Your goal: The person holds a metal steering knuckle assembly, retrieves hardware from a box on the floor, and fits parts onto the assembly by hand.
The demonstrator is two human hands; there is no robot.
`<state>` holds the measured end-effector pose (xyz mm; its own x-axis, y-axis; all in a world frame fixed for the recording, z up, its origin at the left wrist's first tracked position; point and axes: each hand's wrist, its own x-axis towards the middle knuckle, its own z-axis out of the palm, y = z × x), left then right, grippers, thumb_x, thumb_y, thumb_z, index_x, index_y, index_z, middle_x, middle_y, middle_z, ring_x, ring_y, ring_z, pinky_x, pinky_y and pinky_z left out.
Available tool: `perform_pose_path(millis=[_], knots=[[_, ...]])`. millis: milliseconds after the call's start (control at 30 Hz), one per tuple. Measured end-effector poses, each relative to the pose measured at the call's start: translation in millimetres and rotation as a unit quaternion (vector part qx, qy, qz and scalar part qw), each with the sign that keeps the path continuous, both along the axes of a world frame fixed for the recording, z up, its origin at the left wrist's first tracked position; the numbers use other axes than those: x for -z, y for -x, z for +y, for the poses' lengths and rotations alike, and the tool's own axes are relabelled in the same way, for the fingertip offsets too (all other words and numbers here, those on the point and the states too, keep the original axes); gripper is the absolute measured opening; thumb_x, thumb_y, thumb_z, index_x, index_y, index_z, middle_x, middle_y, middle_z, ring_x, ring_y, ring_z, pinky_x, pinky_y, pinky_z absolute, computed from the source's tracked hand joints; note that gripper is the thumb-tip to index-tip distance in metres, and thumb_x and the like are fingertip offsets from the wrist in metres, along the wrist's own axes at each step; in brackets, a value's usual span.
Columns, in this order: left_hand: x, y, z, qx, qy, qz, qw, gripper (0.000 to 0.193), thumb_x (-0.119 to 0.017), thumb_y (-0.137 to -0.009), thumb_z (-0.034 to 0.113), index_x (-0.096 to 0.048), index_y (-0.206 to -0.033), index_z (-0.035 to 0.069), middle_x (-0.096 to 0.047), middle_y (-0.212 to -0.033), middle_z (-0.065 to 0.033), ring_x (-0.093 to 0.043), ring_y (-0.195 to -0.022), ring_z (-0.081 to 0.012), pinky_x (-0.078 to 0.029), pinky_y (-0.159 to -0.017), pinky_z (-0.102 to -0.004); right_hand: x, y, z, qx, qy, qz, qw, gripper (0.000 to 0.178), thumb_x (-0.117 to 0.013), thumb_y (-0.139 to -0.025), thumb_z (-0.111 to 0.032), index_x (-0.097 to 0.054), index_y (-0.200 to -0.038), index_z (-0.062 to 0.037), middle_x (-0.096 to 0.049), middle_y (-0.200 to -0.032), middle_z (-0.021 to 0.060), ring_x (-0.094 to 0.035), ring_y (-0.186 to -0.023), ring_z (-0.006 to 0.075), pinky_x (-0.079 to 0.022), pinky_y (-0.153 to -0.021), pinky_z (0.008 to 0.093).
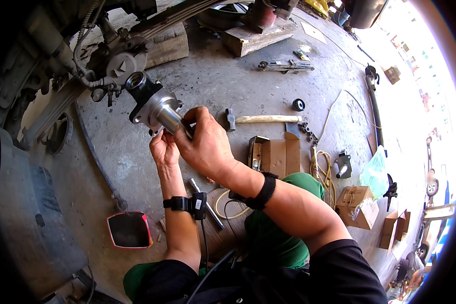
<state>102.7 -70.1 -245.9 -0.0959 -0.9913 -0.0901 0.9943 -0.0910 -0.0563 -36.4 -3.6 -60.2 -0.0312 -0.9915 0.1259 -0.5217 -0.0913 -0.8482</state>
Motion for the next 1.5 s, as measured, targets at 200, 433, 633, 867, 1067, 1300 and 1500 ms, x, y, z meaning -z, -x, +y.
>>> perform_pose_path(millis=[200,433,633,867,1067,1300,1500], knots=[[-4.4,7.1,-1.2,-0.028,-0.011,0.002,1.000,0.040,-0.064,-0.080,-0.011,-0.058,-0.119,-0.003,-0.065,-0.116,-0.0138,-0.064,-0.102,-0.0231,-0.055,-0.086,-0.0330,-1.2,0.7,-0.4,0.003,-0.006,0.005,1.000,0.042,-0.066,-0.088,-0.029,-0.052,-0.108,0.0053,-0.066,-0.097,0.0257,-0.066,-0.091,0.0408,-0.052,-0.081,0.0437],[4.7,-0.9,-1.7,0.001,0.048,0.015,0.999,0.034,-0.068,-0.080,-0.006,-0.063,-0.114,-0.001,-0.069,-0.113,-0.0119,-0.065,-0.100,-0.0224,-0.051,-0.098,-0.0377,-2.7,-2.7,0.7,0.004,0.001,0.007,1.000,0.035,-0.066,-0.088,-0.022,-0.055,-0.107,0.0049,-0.067,-0.093,0.0240,-0.068,-0.083,0.0355,-0.053,-0.075,0.0426],[-14.4,2.3,5.8,0.004,0.001,0.045,0.999,0.029,-0.064,-0.082,-0.010,-0.062,-0.110,-0.005,-0.069,-0.107,-0.0148,-0.066,-0.093,-0.0230,-0.054,-0.089,-0.0352,0.0,-5.5,2.9,0.012,0.033,0.034,0.999,0.036,-0.065,-0.088,-0.023,-0.055,-0.108,0.0051,-0.068,-0.091,0.0234,-0.068,-0.081,0.0336,-0.053,-0.073,0.0410],[7.1,3.5,-3.5,0.014,0.008,0.075,0.997,0.029,-0.059,-0.084,-0.007,-0.062,-0.112,-0.001,-0.067,-0.108,-0.0151,-0.064,-0.092,-0.0244,-0.053,-0.087,-0.0382,5.4,-5.2,-1.8,0.025,0.043,0.018,0.999,0.035,-0.068,-0.088,-0.023,-0.056,-0.106,0.0047,-0.067,-0.092,0.0233,-0.068,-0.083,0.0360,-0.053,-0.074,0.0426],[18.8,-7.4,-13.8,0.033,0.017,0.036,0.999,0.037,-0.049,-0.095,0.007,-0.049,-0.130,-0.004,-0.054,-0.130,-0.0210,-0.052,-0.118,-0.0307,-0.039,-0.105,-0.0464,6.0,8.2,-1.8,0.006,0.052,0.034,0.998,0.036,-0.069,-0.087,-0.024,-0.055,-0.108,0.0019,-0.064,-0.092,0.0222,-0.066,-0.081,0.0342,-0.053,-0.072,0.0412],[-12.4,1.1,10.0,0.007,-0.051,-0.168,0.985,0.062,-0.052,-0.097,0.028,-0.028,-0.149,0.003,-0.035,-0.152,-0.0140,-0.029,-0.144,-0.0251,-0.020,-0.120,-0.0378,14.2,9.9,4.2,-0.003,0.065,-0.021,0.998,0.036,-0.065,-0.084,-0.024,-0.049,-0.105,0.0005,-0.061,-0.094,0.0234,-0.061,-0.088,0.0422,-0.050,-0.076,0.0463],[2.2,0.7,10.2,0.035,-0.058,-0.139,0.988,0.059,-0.057,-0.095,0.025,-0.034,-0.145,0.003,-0.040,-0.146,-0.0130,-0.036,-0.136,-0.0241,-0.026,-0.116,-0.0379,5.8,0.6,4.8,-0.016,0.018,-0.038,0.999,0.034,-0.063,-0.084,-0.020,-0.047,-0.103,0.0032,-0.059,-0.095,0.0239,-0.060,-0.090,0.0425,-0.050,-0.077,0.0469]])
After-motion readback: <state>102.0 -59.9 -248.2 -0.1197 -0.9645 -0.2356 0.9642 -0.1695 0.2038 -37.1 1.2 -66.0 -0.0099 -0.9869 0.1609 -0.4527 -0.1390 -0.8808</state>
